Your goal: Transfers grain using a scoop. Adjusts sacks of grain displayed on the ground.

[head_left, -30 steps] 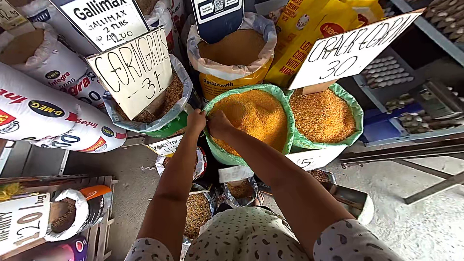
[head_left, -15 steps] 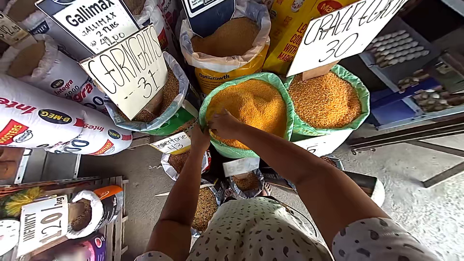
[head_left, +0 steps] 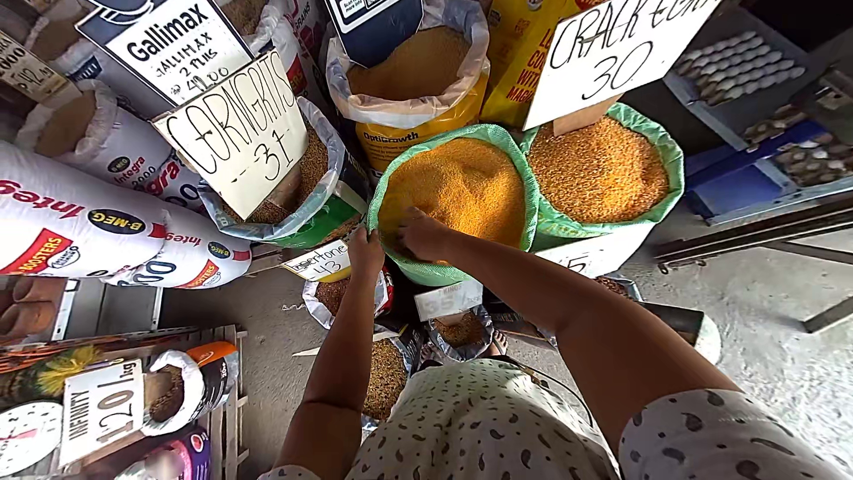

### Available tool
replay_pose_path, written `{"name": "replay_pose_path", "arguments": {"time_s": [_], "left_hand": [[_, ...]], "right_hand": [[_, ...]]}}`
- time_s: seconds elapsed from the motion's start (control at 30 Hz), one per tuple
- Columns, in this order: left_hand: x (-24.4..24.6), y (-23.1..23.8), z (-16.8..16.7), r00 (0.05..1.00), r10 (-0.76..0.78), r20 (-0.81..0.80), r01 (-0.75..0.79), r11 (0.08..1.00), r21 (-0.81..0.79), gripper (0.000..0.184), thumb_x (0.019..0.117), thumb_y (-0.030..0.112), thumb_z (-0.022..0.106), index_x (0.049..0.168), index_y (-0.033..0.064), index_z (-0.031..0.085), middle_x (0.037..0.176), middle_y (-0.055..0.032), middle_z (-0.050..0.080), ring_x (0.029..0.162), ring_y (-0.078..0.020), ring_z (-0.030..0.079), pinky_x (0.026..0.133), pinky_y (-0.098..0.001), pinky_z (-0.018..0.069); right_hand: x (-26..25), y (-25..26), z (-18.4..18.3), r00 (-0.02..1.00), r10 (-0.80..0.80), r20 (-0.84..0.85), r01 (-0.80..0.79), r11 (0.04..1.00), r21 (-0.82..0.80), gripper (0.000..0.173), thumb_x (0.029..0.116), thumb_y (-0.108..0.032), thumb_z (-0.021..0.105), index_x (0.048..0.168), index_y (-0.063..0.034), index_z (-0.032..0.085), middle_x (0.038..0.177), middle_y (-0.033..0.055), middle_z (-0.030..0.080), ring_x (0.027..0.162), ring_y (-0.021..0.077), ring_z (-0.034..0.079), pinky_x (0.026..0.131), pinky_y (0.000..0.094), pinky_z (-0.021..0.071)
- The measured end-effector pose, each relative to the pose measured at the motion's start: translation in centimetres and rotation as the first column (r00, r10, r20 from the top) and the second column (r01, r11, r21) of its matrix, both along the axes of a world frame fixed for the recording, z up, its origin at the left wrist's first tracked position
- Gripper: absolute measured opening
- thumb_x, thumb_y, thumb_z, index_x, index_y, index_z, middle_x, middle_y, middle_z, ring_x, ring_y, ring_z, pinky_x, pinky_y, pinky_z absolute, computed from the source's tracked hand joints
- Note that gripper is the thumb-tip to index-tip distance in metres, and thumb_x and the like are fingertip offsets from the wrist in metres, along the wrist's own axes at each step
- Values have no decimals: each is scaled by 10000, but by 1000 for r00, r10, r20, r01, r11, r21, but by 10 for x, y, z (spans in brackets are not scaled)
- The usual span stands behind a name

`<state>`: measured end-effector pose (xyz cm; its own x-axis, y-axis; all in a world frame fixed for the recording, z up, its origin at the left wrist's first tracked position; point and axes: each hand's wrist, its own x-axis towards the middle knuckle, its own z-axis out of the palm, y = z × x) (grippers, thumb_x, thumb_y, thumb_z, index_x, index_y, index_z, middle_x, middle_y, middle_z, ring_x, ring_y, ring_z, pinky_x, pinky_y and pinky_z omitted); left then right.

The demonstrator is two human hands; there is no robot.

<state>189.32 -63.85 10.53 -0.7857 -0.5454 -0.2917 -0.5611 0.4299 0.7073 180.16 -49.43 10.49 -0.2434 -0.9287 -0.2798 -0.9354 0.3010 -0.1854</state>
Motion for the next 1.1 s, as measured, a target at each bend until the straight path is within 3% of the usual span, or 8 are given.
{"name": "replay_pose_path", "arguments": {"time_s": [0.33, 0.43, 0.57, 0.77, 0.83, 0.93, 1.03, 1.1], "left_hand": [[-2, -2, -2, 1000, -12, 3, 12, 1000, 28, 363, 1110, 285, 453, 1203, -25, 616, 1110, -233, 672, 1001, -348, 695, 895, -562, 566], [-2, -4, 0, 999, -42, 6, 42, 999, 13, 355, 1107, 292, 473, 1199, -18, 618, 1105, -232, 677, 994, -349, 703, 898, -564, 572], [1, -6, 1, 998, -61, -9, 61, 998, -2, 339, 1099, 286, 496, 1198, -15, 616, 1097, -225, 680, 969, -346, 706, 884, -559, 574], [0, -8, 15, 978, -186, 90, 200, 964, -176, 362, 1089, 286, 503, 1230, -20, 635, 1128, -240, 688, 1066, -376, 679, 954, -598, 517], [1, -8, 25, 965, -233, 123, 259, 924, -281, 368, 1072, 272, 539, 1282, -20, 613, 1186, -254, 672, 1128, -399, 658, 990, -606, 498], [2, -4, 33, 912, -410, -34, 324, 767, -553, 457, 1023, 246, 633, 1369, -45, 563, 1328, -303, 580, 1263, -460, 563, 1058, -596, 462], [-17, -8, 31, 573, -816, -77, 494, 419, -762, 446, 1018, 305, 636, 1332, -11, 632, 1366, -241, 616, 1366, -444, 511, 1127, -592, 414], [-33, -1, 27, 306, -951, 52, 567, 138, -812, 452, 1050, 358, 562, 1387, 65, 628, 1469, -175, 576, 1435, -407, 459, 1168, -595, 358]], "right_hand": [[-58, 34, -2, 991, 19, -130, -38, 989, -143, 232, 1000, -13, 568, 1124, -60, 758, 1316, 63, 686, 1447, 322, 446, 1248, 618, 186], [-60, 38, 7, 988, -153, -6, 147, 961, -233, 270, 1046, -239, 587, 1241, -134, 741, 1413, 28, 642, 1474, 306, 418, 1241, 642, 154], [-48, 54, 10, 931, -341, 128, 359, 792, -494, 262, 1011, -298, 645, 991, -82, 794, 1355, 100, 649, 1371, 355, 500, 1123, 624, 358], [-12, 70, 27, 700, -656, 283, 695, 535, -481, 212, 1024, -184, 603, 1089, -66, 767, 1105, 153, 723, 1160, 377, 629, 1026, 567, 471], [17, 82, 31, 571, -676, 466, 817, 412, -403, 259, 1021, -141, 590, 1238, -62, 708, 1134, 149, 725, 1152, 349, 647, 1047, 543, 478], [79, 101, 19, 161, -514, 842, 980, 182, -76, 228, 1039, -236, 615, 1045, -21, 687, 888, 108, 670, 792, 212, 634, 747, 428, 532], [124, 107, -1, -390, -256, 884, 889, 144, 434, 416, 1098, -390, 467, 931, -56, 651, 683, -29, 550, 540, 48, 483, 503, 207, 388], [128, 105, -6, -550, -195, 812, 811, 106, 575, 533, 1100, -498, 374, 971, -54, 640, 721, -12, 580, 557, 53, 507, 510, 202, 394]]}}
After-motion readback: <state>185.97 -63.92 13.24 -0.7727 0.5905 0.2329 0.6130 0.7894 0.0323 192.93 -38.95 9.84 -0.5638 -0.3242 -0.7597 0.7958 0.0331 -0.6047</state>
